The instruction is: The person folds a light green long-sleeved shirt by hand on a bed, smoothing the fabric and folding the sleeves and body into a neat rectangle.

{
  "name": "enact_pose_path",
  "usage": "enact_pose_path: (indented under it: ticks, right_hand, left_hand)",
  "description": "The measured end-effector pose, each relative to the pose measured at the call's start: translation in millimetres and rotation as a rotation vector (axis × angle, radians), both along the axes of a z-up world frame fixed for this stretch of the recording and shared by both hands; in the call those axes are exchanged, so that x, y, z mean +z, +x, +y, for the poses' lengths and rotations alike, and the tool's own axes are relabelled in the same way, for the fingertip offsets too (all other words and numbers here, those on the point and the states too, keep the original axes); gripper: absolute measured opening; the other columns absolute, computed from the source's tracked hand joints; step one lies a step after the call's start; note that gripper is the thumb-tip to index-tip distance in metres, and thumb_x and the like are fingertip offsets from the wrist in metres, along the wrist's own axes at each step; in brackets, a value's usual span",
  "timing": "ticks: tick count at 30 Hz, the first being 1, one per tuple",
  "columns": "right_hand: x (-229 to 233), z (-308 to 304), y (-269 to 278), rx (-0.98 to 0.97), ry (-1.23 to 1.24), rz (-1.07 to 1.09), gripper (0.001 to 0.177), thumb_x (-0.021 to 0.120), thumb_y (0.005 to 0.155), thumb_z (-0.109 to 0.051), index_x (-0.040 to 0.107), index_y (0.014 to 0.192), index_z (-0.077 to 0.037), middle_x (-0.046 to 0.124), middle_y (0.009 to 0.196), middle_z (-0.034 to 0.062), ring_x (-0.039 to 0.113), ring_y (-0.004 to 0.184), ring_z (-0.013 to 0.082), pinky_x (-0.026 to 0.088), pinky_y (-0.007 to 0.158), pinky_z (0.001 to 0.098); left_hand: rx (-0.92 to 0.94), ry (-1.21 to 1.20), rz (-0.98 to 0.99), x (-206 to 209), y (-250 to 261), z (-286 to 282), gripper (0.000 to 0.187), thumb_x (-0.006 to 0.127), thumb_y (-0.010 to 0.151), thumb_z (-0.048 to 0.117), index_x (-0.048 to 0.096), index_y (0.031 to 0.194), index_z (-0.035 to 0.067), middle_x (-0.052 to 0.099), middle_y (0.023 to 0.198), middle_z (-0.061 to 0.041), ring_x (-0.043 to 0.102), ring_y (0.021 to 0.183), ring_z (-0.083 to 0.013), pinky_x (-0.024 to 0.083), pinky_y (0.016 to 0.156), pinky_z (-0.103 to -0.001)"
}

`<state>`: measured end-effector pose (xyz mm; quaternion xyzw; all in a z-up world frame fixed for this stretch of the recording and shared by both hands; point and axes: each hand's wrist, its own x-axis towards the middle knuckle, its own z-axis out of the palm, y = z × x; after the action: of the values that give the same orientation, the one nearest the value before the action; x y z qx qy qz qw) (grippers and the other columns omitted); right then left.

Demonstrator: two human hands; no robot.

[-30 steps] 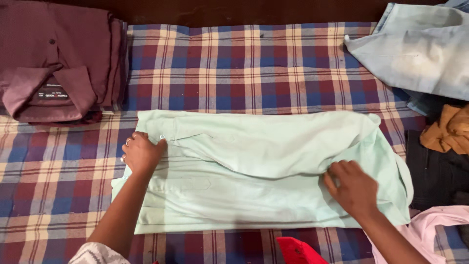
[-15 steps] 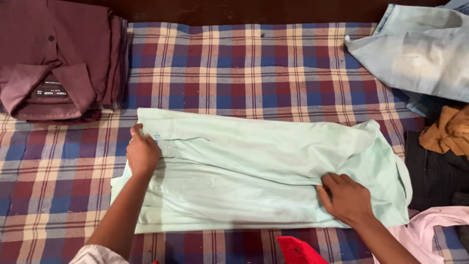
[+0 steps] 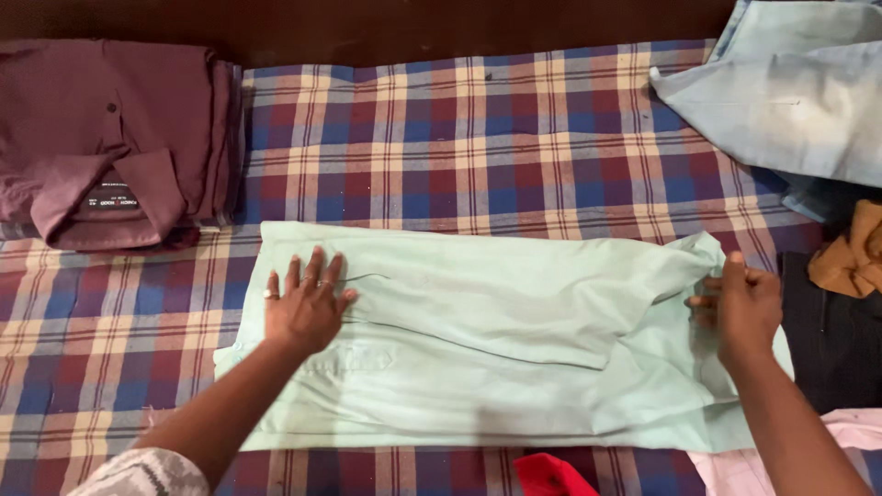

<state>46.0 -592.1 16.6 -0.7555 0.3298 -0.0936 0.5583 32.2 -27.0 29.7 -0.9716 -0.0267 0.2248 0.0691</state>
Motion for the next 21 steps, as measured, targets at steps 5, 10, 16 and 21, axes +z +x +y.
enact_pose_path:
  ticks: [5,10,16,21]
  right_hand:
    - [-7.2,-16.1,31.0,0.087,0.118,0.302,0.061,0.061,0.106,-0.054,0.062,0.109,0.006,0.068,0.090,0.0159,0.068,0.064,0.0247,0.046,0.049,0.0331]
    - [1.4,-29.8,52.7,0.197,0.163,0.236,0.052,0.067,0.101,-0.049,0.065,0.104,0.003,0.068,0.087,0.0117,0.064,0.066,0.0204,0.054,0.056,0.0306]
    - [22.0,-26.6,54.2,0.231,0.173,0.251,0.052,0.060,0.105,-0.055,0.065,0.104,-0.003,0.068,0.086,0.0102,0.065,0.070,0.0175,0.049,0.059,0.0285]
    - [22.0,-29.0,57.1,0.223,0.251,0.233,0.045,0.059,0.103,-0.050,0.068,0.107,-0.006,0.070,0.088,0.0066,0.066,0.069,0.0142,0.050,0.057,0.0262]
  left_hand:
    - [-0.166,-0.200,-0.645,-21.4,-16.7,-122.5,0.070,0.034,0.106,0.055,0.021,0.164,0.017,0.019,0.172,-0.009,0.017,0.157,-0.0292,0.012,0.125,-0.056]
    - [-0.275,-0.940,-0.599,-1.5,-57.4,-278.5,0.090,0.060,0.087,0.061,0.028,0.159,0.018,0.019,0.167,-0.015,0.013,0.154,-0.0392,0.007,0.121,-0.058]
    - [-0.273,-0.551,-0.693,-9.9,-72.3,-330.0,0.089,0.077,0.080,0.026,0.038,0.160,0.026,0.030,0.168,-0.008,0.028,0.154,-0.0334,0.020,0.123,-0.054]
    - [-0.272,-0.486,-1.090,-24.4,-73.3,-335.6,0.034,0.074,0.097,0.016,0.063,0.128,0.023,0.053,0.147,0.004,0.047,0.143,-0.0234,0.037,0.118,-0.049]
